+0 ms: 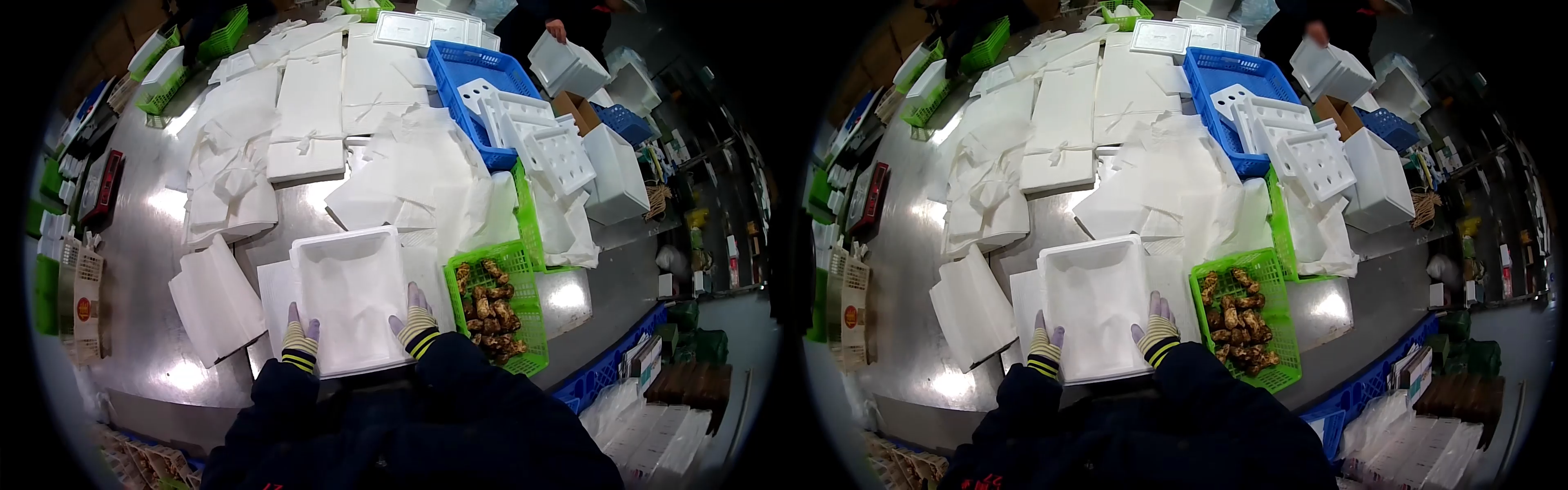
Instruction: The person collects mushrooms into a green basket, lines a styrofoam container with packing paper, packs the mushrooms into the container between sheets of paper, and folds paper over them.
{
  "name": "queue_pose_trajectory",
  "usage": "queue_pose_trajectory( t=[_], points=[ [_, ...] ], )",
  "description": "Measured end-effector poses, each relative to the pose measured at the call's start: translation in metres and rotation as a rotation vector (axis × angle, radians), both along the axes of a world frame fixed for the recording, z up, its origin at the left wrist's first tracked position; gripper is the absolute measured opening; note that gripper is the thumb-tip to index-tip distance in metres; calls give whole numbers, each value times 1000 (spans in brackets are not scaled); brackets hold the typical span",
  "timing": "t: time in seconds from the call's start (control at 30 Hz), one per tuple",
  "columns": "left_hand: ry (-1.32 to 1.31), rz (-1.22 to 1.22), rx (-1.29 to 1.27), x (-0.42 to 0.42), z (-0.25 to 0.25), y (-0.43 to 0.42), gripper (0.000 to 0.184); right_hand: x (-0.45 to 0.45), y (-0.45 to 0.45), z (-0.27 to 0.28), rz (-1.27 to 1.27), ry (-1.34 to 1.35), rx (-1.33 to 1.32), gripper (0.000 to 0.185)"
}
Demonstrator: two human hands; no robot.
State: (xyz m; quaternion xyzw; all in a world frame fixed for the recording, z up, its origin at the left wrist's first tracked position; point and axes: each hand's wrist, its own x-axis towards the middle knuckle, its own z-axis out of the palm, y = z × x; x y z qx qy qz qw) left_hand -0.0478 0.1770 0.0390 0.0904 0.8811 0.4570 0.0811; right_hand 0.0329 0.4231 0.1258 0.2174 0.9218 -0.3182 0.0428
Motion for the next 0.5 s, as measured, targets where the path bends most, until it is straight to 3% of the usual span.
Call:
queue_pose_trajectory(
  t=[0.03,0.1,0.13,0.2,0.27,0.3,0.33,0.37,0.4,0.5],
  points=[
    [-10,6,-10,3,17,-1,68,2,-7,8,179,124,392,69],
    [483,-293,-443,-4,57,14,66,0,-18,-20,328,157,450,62],
    [530,-491,-576,-2,66,28,60,-4,-31,-29,480,199,507,56],
    [529,-695,-728,0,6,33,51,-9,-45,-32,550,204,551,45],
    [402,-704,-967,4,-7,51,44,-25,-49,-43,643,-145,458,45],
    [314,-682,-963,4,-25,57,42,-26,-52,-40,645,-142,457,45],
    [220,-678,-1058,3,6,70,42,-42,-57,-30,640,-325,378,44],
    [166,-685,-1012,-2,5,69,42,-55,-59,-22,630,-516,293,44],
    [103,-709,-964,5,2,69,41,-51,-58,-34,653,-474,307,46],
    [216,-689,-901,-12,70,71,34,-84,-53,-5,580,-422,201,53]
  ],
)
